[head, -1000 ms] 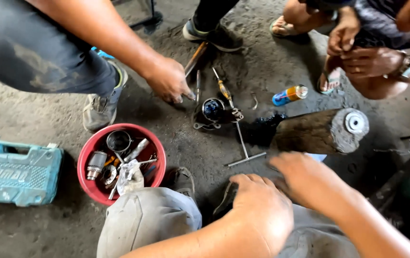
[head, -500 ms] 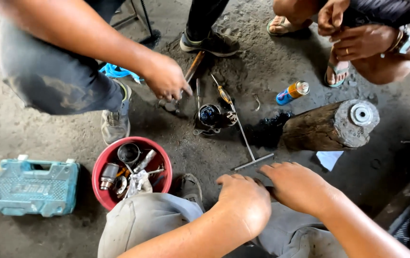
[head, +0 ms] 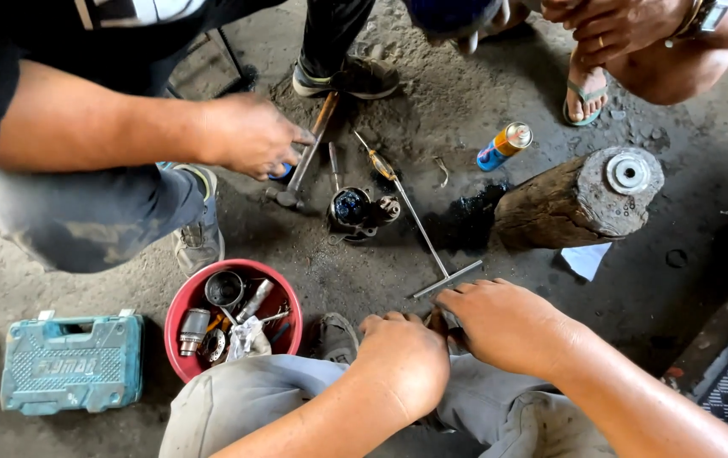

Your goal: Disassembling and cleaning a mechanical component using hand tools.

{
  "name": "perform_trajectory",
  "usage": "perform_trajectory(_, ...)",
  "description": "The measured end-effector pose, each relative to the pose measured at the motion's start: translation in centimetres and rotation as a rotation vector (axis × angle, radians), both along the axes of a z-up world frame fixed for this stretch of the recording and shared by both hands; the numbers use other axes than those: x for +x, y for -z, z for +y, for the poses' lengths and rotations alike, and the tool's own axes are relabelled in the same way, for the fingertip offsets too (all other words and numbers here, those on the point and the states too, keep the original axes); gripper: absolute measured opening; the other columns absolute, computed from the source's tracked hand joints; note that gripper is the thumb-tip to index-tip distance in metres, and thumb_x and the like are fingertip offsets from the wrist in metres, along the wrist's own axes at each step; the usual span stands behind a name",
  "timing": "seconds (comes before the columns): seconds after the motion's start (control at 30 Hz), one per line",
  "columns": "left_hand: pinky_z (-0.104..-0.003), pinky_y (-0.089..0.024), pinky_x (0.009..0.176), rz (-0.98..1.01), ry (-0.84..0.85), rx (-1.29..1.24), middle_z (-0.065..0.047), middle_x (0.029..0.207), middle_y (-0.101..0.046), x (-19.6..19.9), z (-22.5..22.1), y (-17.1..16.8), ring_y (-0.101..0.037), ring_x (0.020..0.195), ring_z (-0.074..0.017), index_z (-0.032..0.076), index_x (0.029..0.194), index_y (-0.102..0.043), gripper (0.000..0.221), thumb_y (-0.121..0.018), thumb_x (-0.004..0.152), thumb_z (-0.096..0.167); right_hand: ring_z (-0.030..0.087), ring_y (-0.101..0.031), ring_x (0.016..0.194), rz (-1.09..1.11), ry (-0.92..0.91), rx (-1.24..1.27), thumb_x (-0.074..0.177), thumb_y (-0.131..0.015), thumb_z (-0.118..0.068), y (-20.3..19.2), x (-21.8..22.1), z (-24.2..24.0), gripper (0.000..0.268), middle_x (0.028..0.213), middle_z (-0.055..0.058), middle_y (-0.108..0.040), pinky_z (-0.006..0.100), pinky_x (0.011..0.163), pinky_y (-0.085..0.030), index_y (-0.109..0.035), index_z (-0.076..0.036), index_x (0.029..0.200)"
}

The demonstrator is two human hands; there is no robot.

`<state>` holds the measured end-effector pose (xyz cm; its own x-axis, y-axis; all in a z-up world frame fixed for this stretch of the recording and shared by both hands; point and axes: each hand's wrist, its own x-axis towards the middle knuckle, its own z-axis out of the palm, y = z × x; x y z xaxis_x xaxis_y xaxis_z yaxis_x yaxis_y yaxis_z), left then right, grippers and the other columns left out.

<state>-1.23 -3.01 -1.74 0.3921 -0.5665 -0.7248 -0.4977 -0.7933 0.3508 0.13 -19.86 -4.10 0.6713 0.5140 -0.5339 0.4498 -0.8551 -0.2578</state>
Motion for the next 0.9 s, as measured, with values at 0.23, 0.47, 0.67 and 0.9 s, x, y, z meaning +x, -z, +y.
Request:
perform_trajectory(0.23,-0.061,-0.045,0.066,-0.117,-0.031,-0.046,-0.03,0.103,-0.066,-1.1,0.2,2.0,-0.06,0.086,-0.0406,0.0,0.108,-0.071,0.029,-0.059,0.091,0.02,0.032,-0.072,0.096,-0.006,-0.003,0.004,0.085,-0.072,-0.033,0.4,0.1,-0.2,0.035,0.103,0.007,-0.074,0.047,0.084,-0.056,-0.063,-0.013,0.112)
perform_trajectory(0.47,-0.065,-0.046,0.069,-0.119,-0.042,-0.051,-0.031,0.104,-0.066,-1.0,0.2,1.9,-0.061,0.087,-0.0421,-0.002,0.11,-0.07,0.031,-0.059,0.092,0.02,0.032,-0.072,0.098,0.006,0.004,0.005,0.085,-0.073,-0.032,0.5,0.2,0.0,0.039,0.106,0.007,-0.074,0.047,0.086,-0.056,-0.063,-0.012,0.117)
perform_trajectory(0.67,-0.067,-0.046,0.076,-0.054,-0.023,-0.03,-0.034,0.11,-0.064,-0.4,0.3,0.3,-0.06,0.092,-0.0434,-0.006,0.116,-0.067,0.035,-0.06,0.092,0.018,0.032,-0.072,0.097,0.005,0.009,0.005,0.082,-0.072,-0.027,0.9,0.4,-0.1,0.039,0.107,0.008,-0.074,0.047,0.084,-0.056,-0.063,-0.011,0.117)
perform_trajectory(0.9,-0.07,-0.045,0.079,-0.025,-0.04,-0.064,-0.037,0.115,-0.062,-0.2,0.4,-0.4,-0.06,0.096,-0.0455,-0.007,0.124,-0.062,0.038,-0.056,0.095,0.016,0.033,-0.071,0.099,0.01,0.02,0.017,0.084,-0.074,-0.034,1.8,0.5,-0.4,0.04,0.107,0.007,-0.074,0.047,0.086,-0.055,-0.063,-0.011,0.115)
